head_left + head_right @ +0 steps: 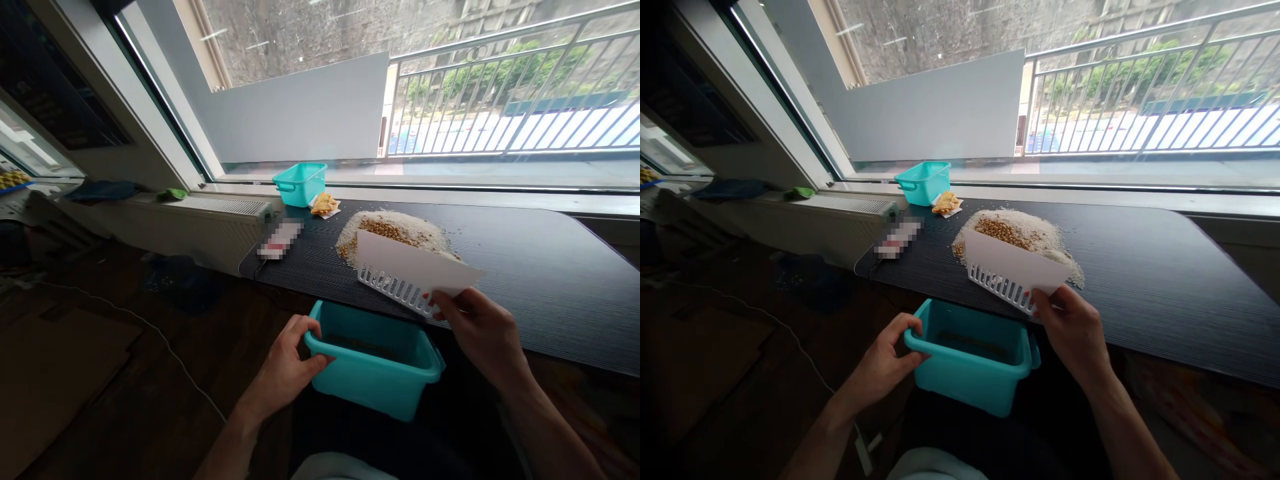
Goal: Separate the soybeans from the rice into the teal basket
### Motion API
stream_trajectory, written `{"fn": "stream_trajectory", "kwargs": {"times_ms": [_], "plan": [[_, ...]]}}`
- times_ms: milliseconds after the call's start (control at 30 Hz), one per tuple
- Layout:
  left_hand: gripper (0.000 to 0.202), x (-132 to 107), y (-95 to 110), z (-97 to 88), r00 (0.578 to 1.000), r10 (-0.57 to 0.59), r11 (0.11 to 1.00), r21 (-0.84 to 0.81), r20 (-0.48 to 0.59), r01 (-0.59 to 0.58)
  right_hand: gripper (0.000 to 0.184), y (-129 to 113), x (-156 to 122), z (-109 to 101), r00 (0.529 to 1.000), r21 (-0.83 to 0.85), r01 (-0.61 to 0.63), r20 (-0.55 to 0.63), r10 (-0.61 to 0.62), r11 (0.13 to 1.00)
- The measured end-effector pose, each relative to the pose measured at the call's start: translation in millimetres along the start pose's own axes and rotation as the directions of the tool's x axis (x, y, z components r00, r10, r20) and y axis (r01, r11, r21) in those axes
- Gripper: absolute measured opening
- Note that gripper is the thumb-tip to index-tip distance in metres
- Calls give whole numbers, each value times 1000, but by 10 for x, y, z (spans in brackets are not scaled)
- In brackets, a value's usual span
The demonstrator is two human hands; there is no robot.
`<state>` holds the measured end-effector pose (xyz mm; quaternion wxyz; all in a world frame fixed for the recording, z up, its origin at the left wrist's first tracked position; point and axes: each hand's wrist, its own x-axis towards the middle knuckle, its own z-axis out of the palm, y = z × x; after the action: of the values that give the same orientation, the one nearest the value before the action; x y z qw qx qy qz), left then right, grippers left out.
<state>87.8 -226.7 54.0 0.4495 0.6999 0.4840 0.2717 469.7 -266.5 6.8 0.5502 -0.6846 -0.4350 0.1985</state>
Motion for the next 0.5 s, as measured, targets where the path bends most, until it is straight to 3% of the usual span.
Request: {"fn": "stream_trajectory", "kwargs": {"times_ms": [167, 367, 500], "plan": [[21, 5, 0, 53, 1000, -8, 1000, -12, 8, 8, 51, 173, 11, -84, 970, -62, 6, -243, -21, 998], [19, 6, 19, 114, 999, -24, 999, -30, 36, 25, 42, 100, 53, -524, 965, -120, -76, -258, 43, 990], [20, 18, 27, 155, 998, -24, 999, -31, 64, 26, 34, 30, 136, -655, 958, -141, -68, -286, 25, 988]]}}
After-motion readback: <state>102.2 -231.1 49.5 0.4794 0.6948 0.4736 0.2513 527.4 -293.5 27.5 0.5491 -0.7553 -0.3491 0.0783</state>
